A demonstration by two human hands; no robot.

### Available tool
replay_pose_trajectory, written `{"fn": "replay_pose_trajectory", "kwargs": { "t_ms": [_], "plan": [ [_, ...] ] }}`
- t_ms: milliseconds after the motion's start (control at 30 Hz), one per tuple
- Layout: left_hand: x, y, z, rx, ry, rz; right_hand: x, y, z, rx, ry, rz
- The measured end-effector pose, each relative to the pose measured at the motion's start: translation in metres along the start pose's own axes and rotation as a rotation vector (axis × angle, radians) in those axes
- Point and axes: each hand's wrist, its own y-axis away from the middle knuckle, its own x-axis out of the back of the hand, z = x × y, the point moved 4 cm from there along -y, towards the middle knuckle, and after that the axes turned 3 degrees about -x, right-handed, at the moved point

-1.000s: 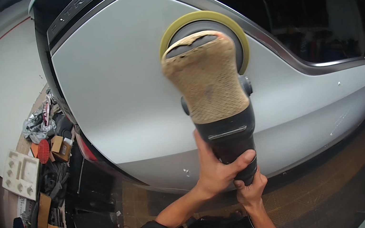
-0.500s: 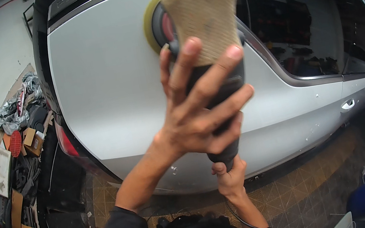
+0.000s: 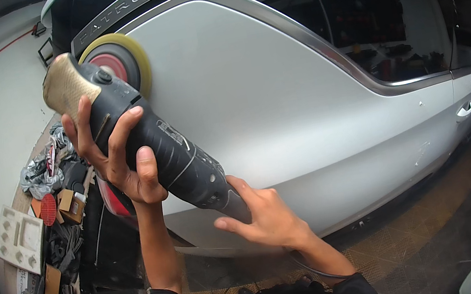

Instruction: The person uses a rotary polisher with a foam pad to buff the rear quarter panel of a white car. The operator moves the tool in circular motions across the vehicle's surface, focusing on the area near the taillight and the lower bodywork.

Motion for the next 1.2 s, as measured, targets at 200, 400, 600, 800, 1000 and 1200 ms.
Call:
{"fn": "replay_pose_trajectory", "kwargs": {
  "t_ms": [200, 400, 600, 800, 1000, 1200],
  "plan": [
    [-0.012, 0.002, 0.017, -0.054, 0.032, -0.041, 0.001, 0.028, 0.017, 0.072, -0.016, 0.132],
    [-0.036, 0.002, 0.042, -0.266, 0.193, -0.179, -0.028, 0.065, 0.039, -0.033, -0.203, 0.262],
    [-0.045, -0.007, 0.033, -0.445, 0.224, -0.215, -0.048, 0.057, 0.042, -0.032, -0.299, 0.283],
    [-0.044, -0.02, 0.029, -0.411, 0.215, -0.198, -0.049, 0.044, 0.037, -0.033, -0.343, 0.244],
    [-0.037, -0.029, 0.028, -0.417, 0.166, -0.25, -0.057, 0.038, 0.03, 0.029, -0.44, 0.224],
    [-0.027, -0.03, 0.021, -0.398, 0.098, -0.237, -0.055, 0.03, 0.024, 0.085, -0.45, 0.192]
  ]
}}
